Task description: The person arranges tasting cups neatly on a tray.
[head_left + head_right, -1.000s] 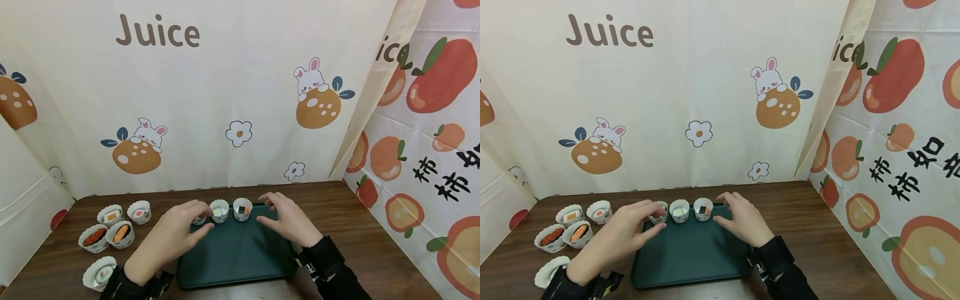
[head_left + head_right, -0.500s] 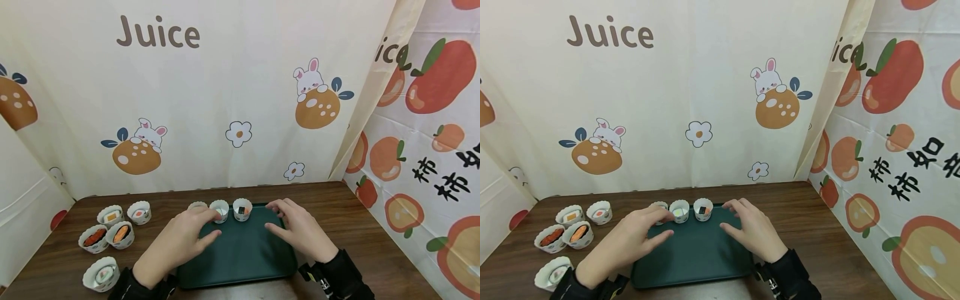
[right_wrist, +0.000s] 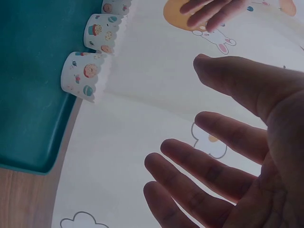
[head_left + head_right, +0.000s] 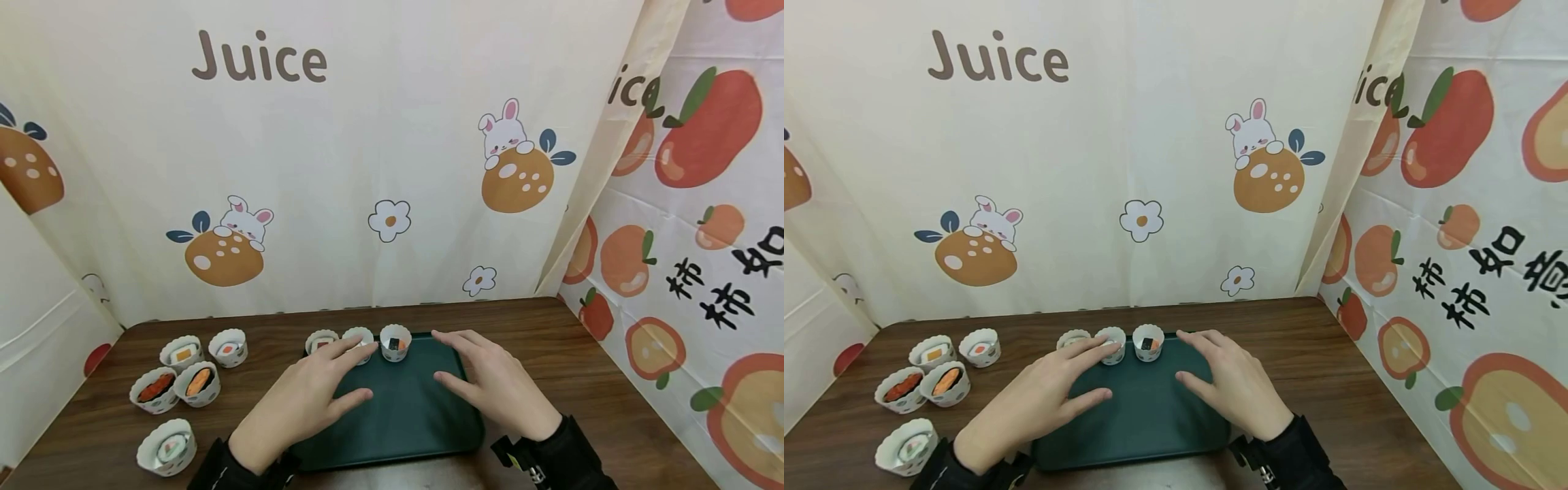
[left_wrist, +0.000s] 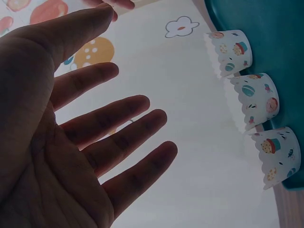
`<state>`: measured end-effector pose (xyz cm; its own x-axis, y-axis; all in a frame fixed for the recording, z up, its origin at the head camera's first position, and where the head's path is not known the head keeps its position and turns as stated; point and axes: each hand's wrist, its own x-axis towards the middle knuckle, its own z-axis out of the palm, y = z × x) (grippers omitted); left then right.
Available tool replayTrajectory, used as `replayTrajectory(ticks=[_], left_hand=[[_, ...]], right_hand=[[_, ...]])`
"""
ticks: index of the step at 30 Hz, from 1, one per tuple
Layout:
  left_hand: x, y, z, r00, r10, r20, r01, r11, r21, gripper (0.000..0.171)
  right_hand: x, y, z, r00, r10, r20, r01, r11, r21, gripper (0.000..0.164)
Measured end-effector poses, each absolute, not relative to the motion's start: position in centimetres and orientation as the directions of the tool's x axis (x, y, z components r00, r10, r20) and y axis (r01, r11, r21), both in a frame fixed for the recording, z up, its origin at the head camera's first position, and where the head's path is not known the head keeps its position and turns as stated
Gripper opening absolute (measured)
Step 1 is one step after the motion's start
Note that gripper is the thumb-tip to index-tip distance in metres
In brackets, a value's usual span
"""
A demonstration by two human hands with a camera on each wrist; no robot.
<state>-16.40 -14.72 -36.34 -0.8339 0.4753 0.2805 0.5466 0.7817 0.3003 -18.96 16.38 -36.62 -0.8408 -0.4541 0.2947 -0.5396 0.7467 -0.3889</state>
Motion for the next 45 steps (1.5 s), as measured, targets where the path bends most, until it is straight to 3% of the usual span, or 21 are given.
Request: replayTrajectory(ticks=[11, 16, 22, 30, 39, 45], left_hand=[[-16.3, -17.0, -35.7, -0.855, 0.426, 0.294, 0.483, 0.862, 0.154, 0.051], [-15.6, -20.0, -35.7, -0.859, 0.369, 0.354, 0.434, 0.892, 0.124, 0.045], [-14.7, -24.8, -35.3, -0.907, 0.277, 0.317, 0.331, 0.934, 0.132, 0.041], [-13.7, -30.0, -35.9, -0.986, 0.111, 0.122, 0.125, 0.984, 0.123, 0.063], [-11.6, -33.7, -38.7, -0.996, 0.071, 0.053, 0.079, 0.982, 0.17, 0.079], [-10.9, -35.6, -40.2, -0.989, 0.029, -0.142, 0.008, 0.989, 0.148, 0.092]], right_hand=[[-18.7, 16.6, -35.9, -0.836, -0.439, 0.329, -0.544, 0.743, -0.39, 0.04], [-18.3, 16.7, -35.8, -0.836, -0.445, 0.321, -0.546, 0.732, -0.407, 0.033], [-18.1, 16.6, -35.5, -0.829, -0.444, 0.34, -0.556, 0.722, -0.412, 0.031], [-17.9, 16.7, -35.2, -0.825, -0.45, 0.341, -0.562, 0.716, -0.414, 0.028], [-17.7, 17.0, -35.2, -0.817, -0.455, 0.355, -0.573, 0.709, -0.41, 0.026], [-17.8, 17.0, -35.2, -0.813, -0.458, 0.358, -0.579, 0.701, -0.418, 0.026]])
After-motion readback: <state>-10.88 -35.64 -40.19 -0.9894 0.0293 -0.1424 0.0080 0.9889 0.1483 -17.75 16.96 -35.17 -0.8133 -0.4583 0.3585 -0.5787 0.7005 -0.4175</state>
